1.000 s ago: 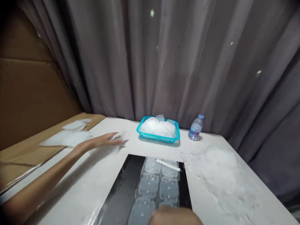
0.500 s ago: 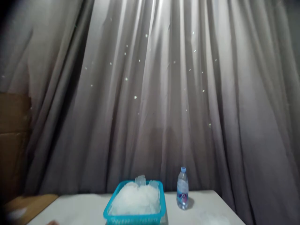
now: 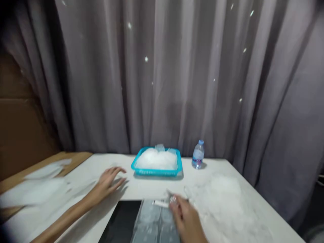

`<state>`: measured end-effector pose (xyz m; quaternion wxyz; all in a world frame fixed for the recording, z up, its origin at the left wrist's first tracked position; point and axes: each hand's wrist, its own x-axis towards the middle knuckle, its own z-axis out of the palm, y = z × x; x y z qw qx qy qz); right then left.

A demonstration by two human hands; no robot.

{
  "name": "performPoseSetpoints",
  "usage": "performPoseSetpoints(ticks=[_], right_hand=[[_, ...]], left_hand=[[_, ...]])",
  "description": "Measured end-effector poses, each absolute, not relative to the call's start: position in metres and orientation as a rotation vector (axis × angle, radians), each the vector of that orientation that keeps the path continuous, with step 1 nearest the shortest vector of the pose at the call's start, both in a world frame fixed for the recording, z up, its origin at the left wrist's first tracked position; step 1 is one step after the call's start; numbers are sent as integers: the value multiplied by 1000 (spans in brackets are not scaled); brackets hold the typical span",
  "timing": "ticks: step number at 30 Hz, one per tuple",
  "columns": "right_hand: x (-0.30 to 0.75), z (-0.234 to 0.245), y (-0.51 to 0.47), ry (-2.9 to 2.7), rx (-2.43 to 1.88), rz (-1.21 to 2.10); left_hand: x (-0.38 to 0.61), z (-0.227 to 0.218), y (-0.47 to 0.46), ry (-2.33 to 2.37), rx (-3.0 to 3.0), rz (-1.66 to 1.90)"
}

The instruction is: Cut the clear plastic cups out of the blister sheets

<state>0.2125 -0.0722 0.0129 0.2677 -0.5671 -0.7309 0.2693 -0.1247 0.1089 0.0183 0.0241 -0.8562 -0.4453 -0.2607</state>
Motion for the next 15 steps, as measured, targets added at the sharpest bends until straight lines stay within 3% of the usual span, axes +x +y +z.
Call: performPoseSetpoints(ticks=[4, 9, 15], right_hand=[[237, -30, -73, -1543, -1704, 243], [249, -42, -70, -1727, -1750, 118], [245, -41, -71, -1785, -1765, 55]], left_hand=[[-49, 19, 47, -1094, -2790, -657], [-44, 12, 41, -1499, -2638, -353], [-100, 26, 92, -1717, -2663, -283]])
